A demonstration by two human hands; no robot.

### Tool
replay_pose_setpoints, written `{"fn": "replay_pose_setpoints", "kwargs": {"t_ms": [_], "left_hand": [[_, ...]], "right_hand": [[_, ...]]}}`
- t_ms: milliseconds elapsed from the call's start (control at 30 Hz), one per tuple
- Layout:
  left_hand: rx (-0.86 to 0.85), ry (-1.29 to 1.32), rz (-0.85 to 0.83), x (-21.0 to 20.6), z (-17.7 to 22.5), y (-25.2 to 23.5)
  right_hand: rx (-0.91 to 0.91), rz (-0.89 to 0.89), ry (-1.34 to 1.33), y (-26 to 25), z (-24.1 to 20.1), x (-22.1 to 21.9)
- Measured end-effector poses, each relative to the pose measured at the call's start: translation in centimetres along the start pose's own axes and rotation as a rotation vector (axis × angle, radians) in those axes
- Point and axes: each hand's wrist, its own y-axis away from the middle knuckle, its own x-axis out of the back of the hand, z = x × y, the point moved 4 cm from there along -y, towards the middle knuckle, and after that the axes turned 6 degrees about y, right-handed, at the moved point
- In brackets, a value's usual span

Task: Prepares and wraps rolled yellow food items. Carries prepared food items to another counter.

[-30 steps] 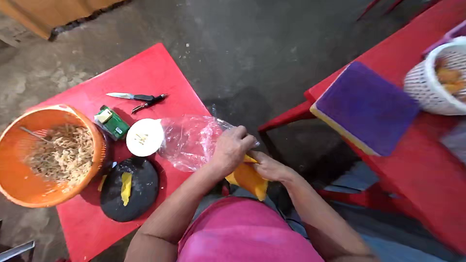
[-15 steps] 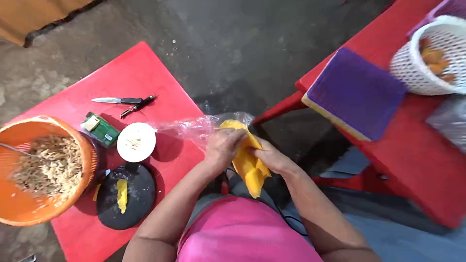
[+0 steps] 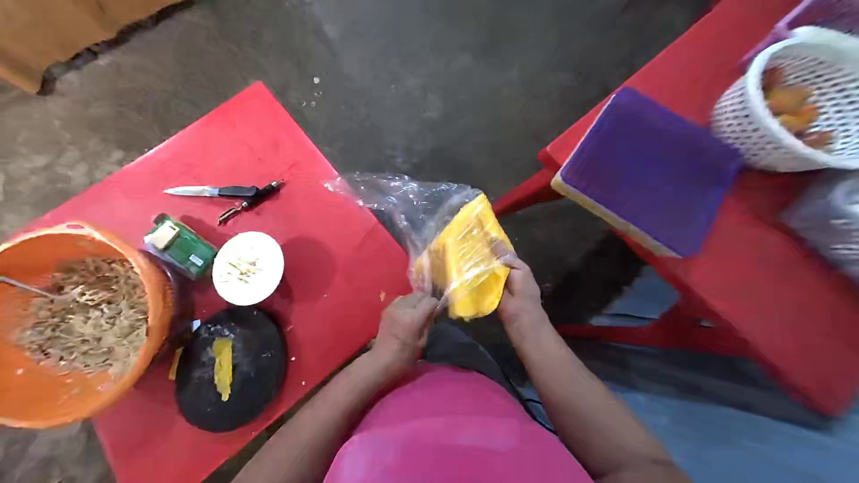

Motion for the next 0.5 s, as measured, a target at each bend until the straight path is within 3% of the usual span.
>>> {"fn": "replay_pose_setpoints", "kwargs": {"t_ms": [133, 267, 333, 433, 500], "left_hand": [[-0.054, -0.022, 0.003, -0.2, 0.5, -0.7], [0.065, -0.108, 0.047, 1.6, -0.8, -2.3], [0.057, -0.124, 0.158, 2.3, -1.7, -2.8], [0.007, 0.247, 0.441, 3.4, -1.7, -3.3], [0.144, 0.696, 0.565, 4.7, -1.6, -3.9]], "right_hand": [[-0.006, 0.094, -0.059, 0.7, 0.4, -1.2], [0.027, 0.016, -0.066, 2.4, -1.4, -2.4], [0.045, 0.009, -0.080, 2.7, -2.0, -2.7], [-0.041, -0.039, -0.066, 3.0, -2.3, -3.3], [-0.113, -0.109, -0.033, 3.2, -2.2, -3.5]]}}
